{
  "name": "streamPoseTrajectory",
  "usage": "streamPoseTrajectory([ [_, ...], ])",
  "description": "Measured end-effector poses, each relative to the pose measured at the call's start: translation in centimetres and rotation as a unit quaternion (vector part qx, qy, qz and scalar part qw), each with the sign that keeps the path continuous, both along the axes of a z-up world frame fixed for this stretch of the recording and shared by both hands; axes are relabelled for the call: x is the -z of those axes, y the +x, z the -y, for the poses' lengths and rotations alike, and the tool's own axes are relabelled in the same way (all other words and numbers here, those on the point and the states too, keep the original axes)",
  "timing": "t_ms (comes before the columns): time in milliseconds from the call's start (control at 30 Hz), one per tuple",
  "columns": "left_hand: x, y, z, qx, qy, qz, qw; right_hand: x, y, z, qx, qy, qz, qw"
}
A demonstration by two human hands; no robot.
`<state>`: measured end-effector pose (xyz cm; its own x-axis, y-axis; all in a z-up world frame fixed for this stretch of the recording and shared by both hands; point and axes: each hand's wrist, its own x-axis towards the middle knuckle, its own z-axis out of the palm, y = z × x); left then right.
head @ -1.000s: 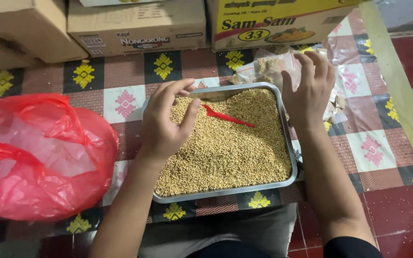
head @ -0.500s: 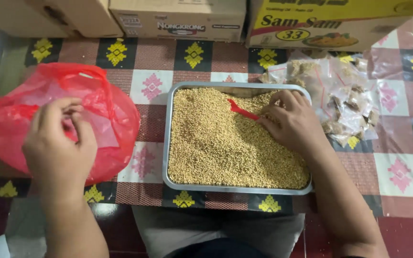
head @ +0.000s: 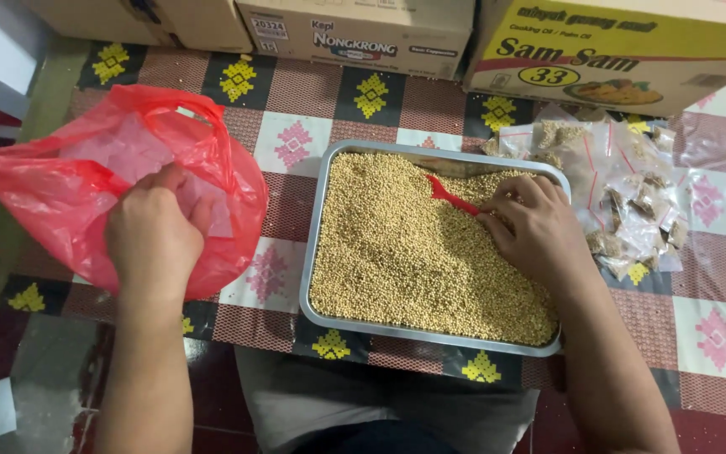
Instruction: A person is using a small red spoon to scoop soybeans from a metal tray into small, clear plastic bags on a table.
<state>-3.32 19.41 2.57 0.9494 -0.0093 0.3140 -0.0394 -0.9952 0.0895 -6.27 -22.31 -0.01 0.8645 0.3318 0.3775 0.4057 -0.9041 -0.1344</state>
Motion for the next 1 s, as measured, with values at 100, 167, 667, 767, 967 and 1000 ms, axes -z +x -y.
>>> streamPoseTrajectory([
  [100, -0.2, -0.5, -0.4, 0.005, -0.060, 0.047, 0.997, 0.0, 0.1, 0.1, -0.006, -0.004, -0.010, 1.000],
  [167, -0.4, -1.1, -0.7, 0.018, -0.091, 0.076, 0.993, 0.0, 0.1, 0.1, -0.006, 0.000, -0.009, 1.000],
  [667, -7.4, -4.1, 10.5, 0.271, -0.284, 0.131, 0.910, -0.8, 0.2, -0.4, -0.012, 0.031, 0.020, 0.999],
  [767, -5.7, -1.8, 14.3, 0.395, -0.331, 0.133, 0.846, -1.0, 0.2, -0.4, -0.007, 0.051, 0.041, 0.998],
  [967, 0.1, 3.2, 19.4, 0.380, -0.339, -0.073, 0.857, -0.9, 0.1, -0.1, 0.025, 0.128, 0.068, 0.989],
  [1000, 0.8, 3.7, 19.6, 0.382, -0.341, -0.073, 0.856, -0.9, 0.1, -0.1, 0.040, 0.166, 0.062, 0.983],
])
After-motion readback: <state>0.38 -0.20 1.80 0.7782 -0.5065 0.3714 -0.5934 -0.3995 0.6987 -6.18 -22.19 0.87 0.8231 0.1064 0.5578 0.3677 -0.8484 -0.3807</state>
